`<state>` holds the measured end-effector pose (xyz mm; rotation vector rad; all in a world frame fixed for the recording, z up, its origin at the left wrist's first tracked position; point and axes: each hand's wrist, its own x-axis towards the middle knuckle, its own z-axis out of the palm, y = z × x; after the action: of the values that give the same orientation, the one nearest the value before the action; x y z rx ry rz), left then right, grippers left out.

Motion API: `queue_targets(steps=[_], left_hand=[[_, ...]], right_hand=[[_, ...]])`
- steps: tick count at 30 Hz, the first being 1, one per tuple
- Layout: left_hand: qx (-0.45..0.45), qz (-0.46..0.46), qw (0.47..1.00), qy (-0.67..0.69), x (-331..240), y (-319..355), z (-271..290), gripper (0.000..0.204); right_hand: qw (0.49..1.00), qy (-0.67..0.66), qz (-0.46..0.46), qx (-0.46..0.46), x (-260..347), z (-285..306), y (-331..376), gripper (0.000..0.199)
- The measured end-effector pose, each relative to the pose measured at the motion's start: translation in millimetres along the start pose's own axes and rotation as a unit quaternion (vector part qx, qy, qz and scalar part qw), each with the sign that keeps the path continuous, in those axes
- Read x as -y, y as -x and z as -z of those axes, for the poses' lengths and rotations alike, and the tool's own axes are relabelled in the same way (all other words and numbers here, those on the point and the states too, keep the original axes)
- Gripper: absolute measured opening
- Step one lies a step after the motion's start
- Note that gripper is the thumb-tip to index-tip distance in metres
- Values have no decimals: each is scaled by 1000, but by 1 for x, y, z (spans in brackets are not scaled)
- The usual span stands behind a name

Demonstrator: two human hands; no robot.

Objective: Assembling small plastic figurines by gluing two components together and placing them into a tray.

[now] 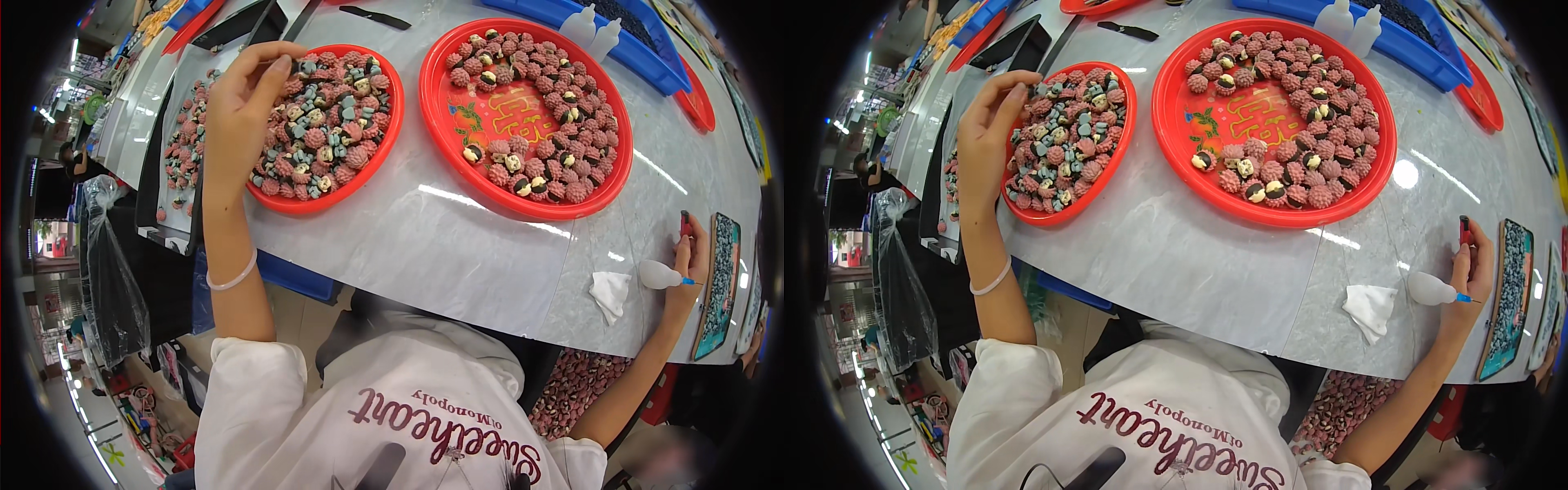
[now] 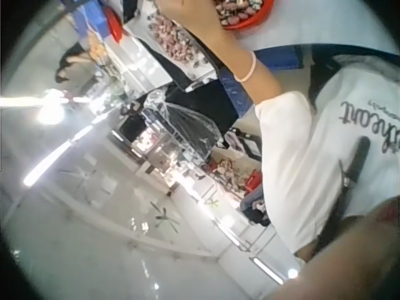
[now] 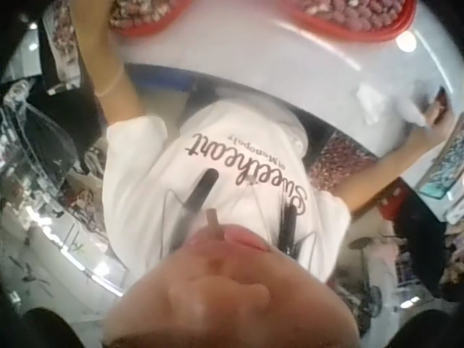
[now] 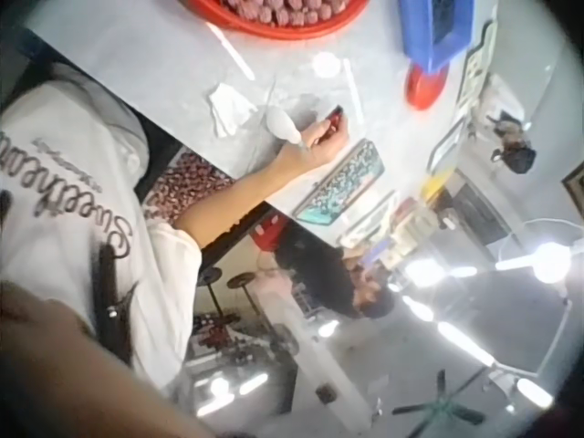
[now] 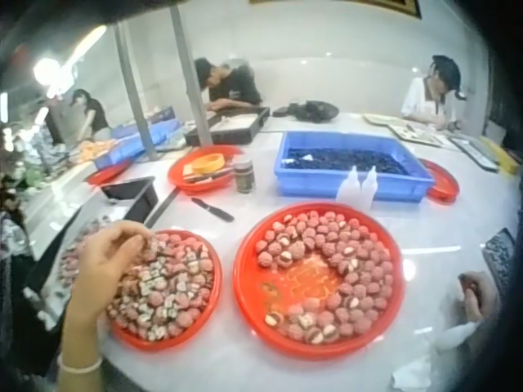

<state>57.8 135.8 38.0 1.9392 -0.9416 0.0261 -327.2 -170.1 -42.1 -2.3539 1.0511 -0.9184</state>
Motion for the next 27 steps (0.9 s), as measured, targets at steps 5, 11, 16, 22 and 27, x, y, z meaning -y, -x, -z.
queue_targets(steps=[5, 11, 16, 22, 27], left_hand=[[38, 41, 990, 126, -11, 19, 2, 15], [276, -1, 951, 140, -36, 66, -37, 12], [303, -62, 950, 48, -33, 80, -65, 15], [213, -110, 969, -63, -38, 59, -38, 16], [49, -138, 963, -226, -1, 21, -8, 26]], right_hand=[[1000, -19, -24, 0, 5, 1, 0, 27], [999, -18, -27, 1, 7, -2, 2, 27], [999, -14, -34, 9, 5, -3, 0, 28], [1000, -7, -24, 16, -5, 5, 3, 26], [1000, 2, -2, 0, -3, 1, 1, 26]])
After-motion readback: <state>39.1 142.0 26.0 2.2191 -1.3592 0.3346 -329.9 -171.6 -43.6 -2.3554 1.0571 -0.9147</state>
